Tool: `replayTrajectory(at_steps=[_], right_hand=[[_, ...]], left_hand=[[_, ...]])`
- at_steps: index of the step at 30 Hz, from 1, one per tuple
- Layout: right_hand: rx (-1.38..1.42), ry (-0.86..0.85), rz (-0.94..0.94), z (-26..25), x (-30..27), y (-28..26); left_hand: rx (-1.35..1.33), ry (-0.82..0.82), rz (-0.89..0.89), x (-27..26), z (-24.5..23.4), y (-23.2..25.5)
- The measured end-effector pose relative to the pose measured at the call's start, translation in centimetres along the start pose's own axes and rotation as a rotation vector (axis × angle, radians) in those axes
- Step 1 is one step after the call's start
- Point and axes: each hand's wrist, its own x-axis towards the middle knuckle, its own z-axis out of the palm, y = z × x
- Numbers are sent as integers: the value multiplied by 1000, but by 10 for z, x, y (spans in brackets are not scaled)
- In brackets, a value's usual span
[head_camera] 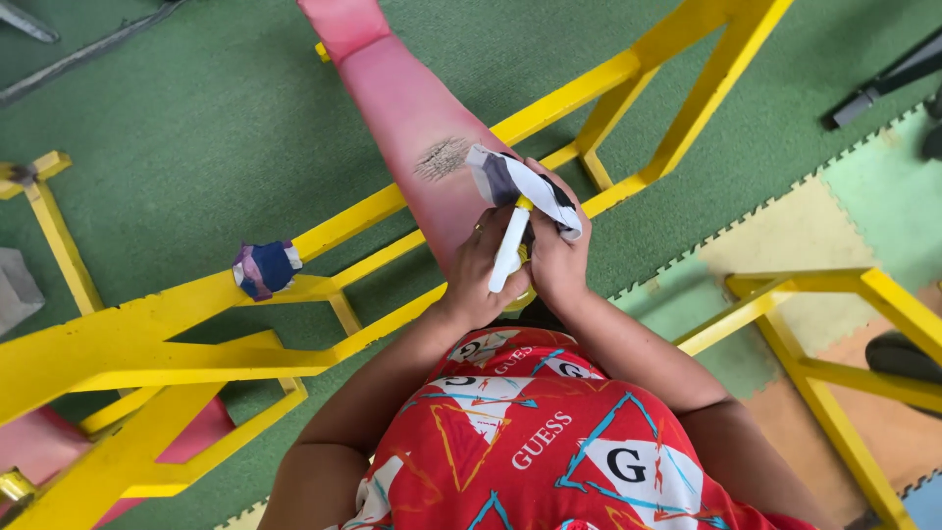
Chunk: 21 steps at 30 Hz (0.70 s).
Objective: Cleaning gym equipment using a spray bottle and a cloth.
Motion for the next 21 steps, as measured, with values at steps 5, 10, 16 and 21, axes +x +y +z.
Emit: replayTrajectory(at_steps=[5, 10, 16, 21], right_hand=[[-3, -82, -14, -6, 29, 1], [187, -230, 27, -14, 69, -1], [159, -420, 116, -40, 132, 3], [158, -475, 183, -79, 164, 66]], left_hand=[[148, 232, -105, 28, 1, 29], [136, 364, -354, 40, 15, 37], [216, 459, -553, 33, 33, 63], [398, 543, -717, 3, 71, 93]])
